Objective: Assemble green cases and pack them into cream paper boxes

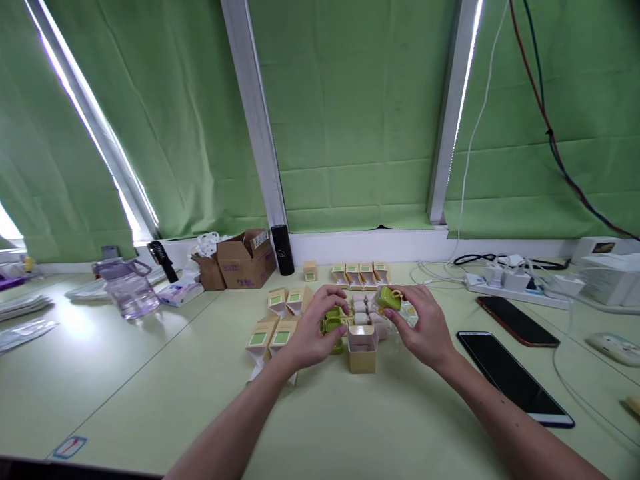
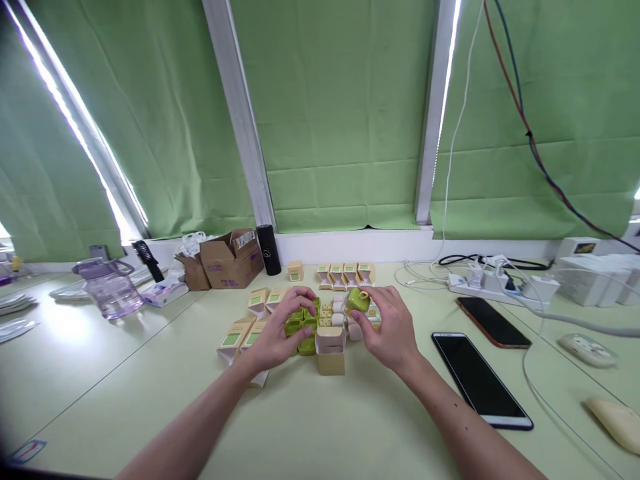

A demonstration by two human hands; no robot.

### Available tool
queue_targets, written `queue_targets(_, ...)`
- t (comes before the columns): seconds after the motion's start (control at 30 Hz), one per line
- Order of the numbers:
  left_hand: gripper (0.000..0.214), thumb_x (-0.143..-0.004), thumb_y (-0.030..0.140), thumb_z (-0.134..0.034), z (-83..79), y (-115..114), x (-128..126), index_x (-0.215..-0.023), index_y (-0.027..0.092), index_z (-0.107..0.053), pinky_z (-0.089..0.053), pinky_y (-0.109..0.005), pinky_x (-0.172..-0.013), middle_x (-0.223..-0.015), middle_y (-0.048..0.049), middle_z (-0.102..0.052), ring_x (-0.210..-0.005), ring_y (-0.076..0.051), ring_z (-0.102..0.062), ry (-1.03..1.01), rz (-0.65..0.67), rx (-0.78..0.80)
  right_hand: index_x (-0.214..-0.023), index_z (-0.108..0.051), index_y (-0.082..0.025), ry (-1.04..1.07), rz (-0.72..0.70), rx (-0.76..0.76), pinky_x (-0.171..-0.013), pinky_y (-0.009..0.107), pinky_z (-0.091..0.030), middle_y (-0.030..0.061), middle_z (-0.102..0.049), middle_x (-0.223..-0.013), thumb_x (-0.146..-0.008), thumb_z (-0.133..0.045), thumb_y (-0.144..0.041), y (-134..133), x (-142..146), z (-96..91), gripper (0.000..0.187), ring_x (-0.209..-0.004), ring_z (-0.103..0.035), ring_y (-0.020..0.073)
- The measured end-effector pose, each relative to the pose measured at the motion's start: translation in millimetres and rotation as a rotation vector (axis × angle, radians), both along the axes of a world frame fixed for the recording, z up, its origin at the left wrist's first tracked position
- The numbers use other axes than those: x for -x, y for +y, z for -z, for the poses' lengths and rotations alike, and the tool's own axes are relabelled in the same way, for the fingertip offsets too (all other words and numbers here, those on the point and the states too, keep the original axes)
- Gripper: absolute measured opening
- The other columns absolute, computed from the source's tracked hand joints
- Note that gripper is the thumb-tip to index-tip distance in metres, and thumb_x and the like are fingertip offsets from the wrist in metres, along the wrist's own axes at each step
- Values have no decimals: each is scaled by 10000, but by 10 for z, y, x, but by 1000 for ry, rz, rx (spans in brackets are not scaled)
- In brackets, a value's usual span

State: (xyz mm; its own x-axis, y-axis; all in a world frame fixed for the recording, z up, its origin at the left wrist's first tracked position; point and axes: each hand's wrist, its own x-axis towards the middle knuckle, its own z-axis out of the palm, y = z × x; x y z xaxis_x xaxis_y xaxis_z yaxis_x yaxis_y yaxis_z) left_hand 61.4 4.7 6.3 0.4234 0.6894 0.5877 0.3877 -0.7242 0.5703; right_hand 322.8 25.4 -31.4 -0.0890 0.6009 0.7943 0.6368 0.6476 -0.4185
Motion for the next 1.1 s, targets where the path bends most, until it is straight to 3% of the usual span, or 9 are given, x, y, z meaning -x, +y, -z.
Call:
queue_targets(0.2,211,-865,150,-668,-139,-41,29,-893,313,-798,-423,-569,-1162,-1361,-70,-605,-1352,-335,-523,247,55,18,-1244,-658,-239,11,-19,-2,-909,504,-550,113,-748,-1160,-933,-661,-402,-25,29,-7,351,-1086,-631,339)
queue_targets(0.3,258,-840,138,-715,-108,-64,52,-891,361,-834,-376,-616,-1185,-1416,-36,-614,-1393,-356,-490,363,82,-22,-1249,-658,-240,13,-17,-4,-908,503,-550,114,-748,-1154,-934,-657,-395,-35,38,-14,351,-1086,-631,340)
queue_targets(0.4,303,-873,168,-704,-13,-72,72,-1030,396,-827,-384,-632,-1165,-1430,-39,-630,-1377,-361,-506,389,40,-43,-1261,-654,-237,14,-21,-8,-902,489,-553,112,-746,-1155,-939,-649,-371,-54,48,-25,349,-1086,-628,334)
queue_targets(0.6,280,-953,220,-632,186,-14,28,-1182,301,-770,-438,-537,-1099,-1251,-88,-719,-1261,-317,-582,337,-7,-55,-1289,-644,-240,29,-52,-32,-899,485,-556,111,-738,-1170,-937,-650,-349,-83,66,-31,369,-1070,-637,325)
queue_targets(0.7,204,-1011,241,-555,241,7,-25,-1049,214,-753,-453,-468,-1038,-1103,-100,-732,-1162,-284,-599,269,-51,-44,-1296,-639,-238,60,-65,-58,-867,472,-559,111,-731,-1168,-942,-657,-353,-90,76,-28,372,-1058,-636,316)
queue_targets(0.83,287,-1055,276,-476,294,10,-87,-903,193,-704,-463,-416,-958,-938,-83,-713,-1002,-247,-611,208,-90,0,-1324,-618,-249,74,-84,-109,-882,483,-547,116,-712,-1199,-957,-648,-330,-110,97,-30,378,-1085,-622,318)
queue_targets(1.0,220,-1016,261,-525,375,20,-92,-1113,202,-714,-467,-433,-1028,-1143,-111,-726,-1146,-274,-610,72,-105,76,-1364,-589,-261,106,-133,-119,-873,473,-543,117,-698,-1202,-973,-631,-305,-143,115,-38,396,-1093,-612,313)
queue_targets(1.1,295,-971,213,-558,404,31,-64,-1239,217,-680,-472,-436,-1068,-1275,-114,-694,-1228,-281,-598,18,-105,188,-1381,-582,-261,130,-181,-100,-816,437,-552,117,-691,-1203,-983,-615,-303,-161,124,-31,401,-1050,-619,296)
